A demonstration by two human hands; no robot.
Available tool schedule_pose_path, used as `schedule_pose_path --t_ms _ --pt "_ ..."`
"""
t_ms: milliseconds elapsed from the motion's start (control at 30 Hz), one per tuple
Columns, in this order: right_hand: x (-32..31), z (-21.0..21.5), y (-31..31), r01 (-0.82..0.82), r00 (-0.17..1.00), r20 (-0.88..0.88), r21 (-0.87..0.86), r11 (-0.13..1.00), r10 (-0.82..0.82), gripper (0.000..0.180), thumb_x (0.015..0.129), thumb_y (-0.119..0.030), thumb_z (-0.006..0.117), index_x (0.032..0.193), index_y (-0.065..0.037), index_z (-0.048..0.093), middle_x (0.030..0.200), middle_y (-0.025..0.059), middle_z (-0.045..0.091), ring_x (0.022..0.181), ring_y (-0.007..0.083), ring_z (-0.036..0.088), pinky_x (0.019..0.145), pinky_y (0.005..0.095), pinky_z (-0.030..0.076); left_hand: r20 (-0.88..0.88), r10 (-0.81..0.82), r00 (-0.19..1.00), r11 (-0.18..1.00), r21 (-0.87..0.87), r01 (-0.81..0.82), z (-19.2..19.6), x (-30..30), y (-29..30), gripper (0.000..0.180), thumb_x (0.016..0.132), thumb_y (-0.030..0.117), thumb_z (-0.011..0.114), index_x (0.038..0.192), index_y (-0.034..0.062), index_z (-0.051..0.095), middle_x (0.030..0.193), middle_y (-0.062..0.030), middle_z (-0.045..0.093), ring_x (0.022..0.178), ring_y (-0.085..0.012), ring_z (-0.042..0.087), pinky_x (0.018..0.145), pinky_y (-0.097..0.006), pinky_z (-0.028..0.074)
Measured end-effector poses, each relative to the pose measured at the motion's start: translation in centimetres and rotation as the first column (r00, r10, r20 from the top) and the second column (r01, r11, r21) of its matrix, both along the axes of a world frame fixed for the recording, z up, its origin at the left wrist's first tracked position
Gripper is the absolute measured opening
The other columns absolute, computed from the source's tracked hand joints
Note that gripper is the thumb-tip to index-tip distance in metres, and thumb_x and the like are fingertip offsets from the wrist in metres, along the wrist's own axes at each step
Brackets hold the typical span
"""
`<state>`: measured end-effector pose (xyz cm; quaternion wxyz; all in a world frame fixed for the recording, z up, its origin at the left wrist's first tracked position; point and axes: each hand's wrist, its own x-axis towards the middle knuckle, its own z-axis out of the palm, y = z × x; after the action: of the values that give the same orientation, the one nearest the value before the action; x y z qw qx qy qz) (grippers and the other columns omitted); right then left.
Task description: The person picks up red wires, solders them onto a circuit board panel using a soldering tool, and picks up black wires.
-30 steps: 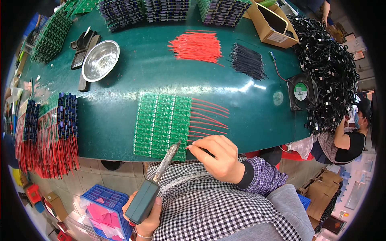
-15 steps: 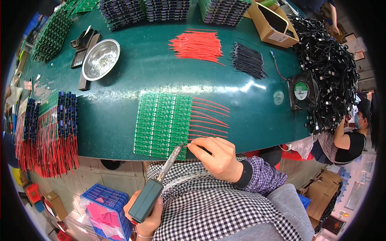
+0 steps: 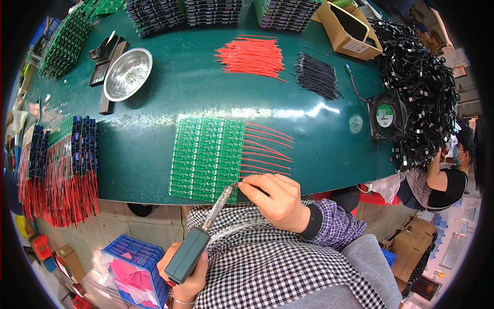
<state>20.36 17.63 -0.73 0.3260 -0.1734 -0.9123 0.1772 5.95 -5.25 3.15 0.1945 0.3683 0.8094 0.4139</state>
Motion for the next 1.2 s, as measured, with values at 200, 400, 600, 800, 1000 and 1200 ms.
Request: schedule_pose_path --t_ms 200,400,600,800,1000,1200 --pt "-0.1 0.2 0.1 -0.001 1.0 0.002 0.0 1.0 0.001 0.024 0.069 -0.003 0.071 0.092 0.0 0.074 0.089 0.0084 0.071 0.071 0.0195 0.07 0.058 0.0303 0.055 0.037 0.026 0.999 1.0 -0.018 -0.025 -0.6 0.0 -0.9 0.019 0.07 0.0 0.079 0.087 -0.0029 0.072 0.079 -0.0149 0.068 0.064 -0.0292 0.067 0.058 -0.035 0.052" --pt "-0.1 0.1 0.1 -0.001 1.0 -0.006 0.0 1.0 0.001 0.024 0.069 -0.003 0.071 0.092 0.0 0.074 0.089 0.0084 0.071 0.071 0.0196 0.07 0.057 0.0302 0.055 0.039 0.065 0.997 0.998 0.021 -0.066 -1.3 0.1 -2.2 0.02 0.071 0.003 0.08 0.089 -0.0028 0.072 0.078 -0.0143 0.066 0.061 -0.0289 0.064 0.054 -0.036 0.048" --pt "-0.1 0.2 0.1 -0.001 1.0 -0.011 0.006 1.0 0.001 0.024 0.068 -0.002 0.071 0.092 0.0 0.074 0.089 0.0081 0.071 0.069 0.0191 0.069 0.056 0.0301 0.054 0.071 0.066 0.995 0.998 0.016 -0.068 -1.5 0.2 -2.3 0.02 0.072 0.003 0.079 0.09 -0.0028 0.072 0.077 -0.0143 0.066 0.06 -0.0282 0.063 0.054 -0.035 0.048" --pt "-0.2 0.1 0.0 0.003 1.0 -0.013 0.017 1.0 -0.003 0.026 0.067 -0.002 0.071 0.092 0.0 0.074 0.089 0.0078 0.07 0.068 0.0184 0.068 0.056 0.0299 0.054 0.056 0.089 0.994 0.995 0.028 -0.091 -1.3 0.4 -2.0 0.021 0.071 0.002 0.08 0.09 -0.0029 0.072 0.078 -0.0143 0.067 0.061 -0.0276 0.063 0.056 -0.034 0.049" --pt "-0.2 0.5 0.0 -0.002 0.999 -0.052 0.044 0.999 0.004 0.027 0.066 -0.002 0.072 0.093 0.0 0.074 0.088 0.0076 0.07 0.07 0.0192 0.068 0.054 0.0298 0.052 0.063 0.087 0.994 0.996 0.024 -0.089 -0.5 0.3 -1.6 0.02 0.07 0.001 0.079 0.089 -0.0028 0.072 0.079 -0.0147 0.067 0.062 -0.0277 0.065 0.057 -0.034 0.05" --pt "0.4 0.8 -0.7 -0.022 0.998 -0.061 0.02 1.0 0.023 0.03 0.065 -0.001 0.073 0.095 0.0 0.074 0.083 0.0067 0.069 0.069 0.0198 0.068 0.053 0.0298 0.05 0.075 0.069 0.995 0.998 -0.002 -0.069 -1.0 0.5 -2.4 0.021 0.07 -0.001 0.078 0.09 -0.0034 0.072 0.079 -0.015 0.067 0.062 -0.0279 0.065 0.058 -0.035 0.051"
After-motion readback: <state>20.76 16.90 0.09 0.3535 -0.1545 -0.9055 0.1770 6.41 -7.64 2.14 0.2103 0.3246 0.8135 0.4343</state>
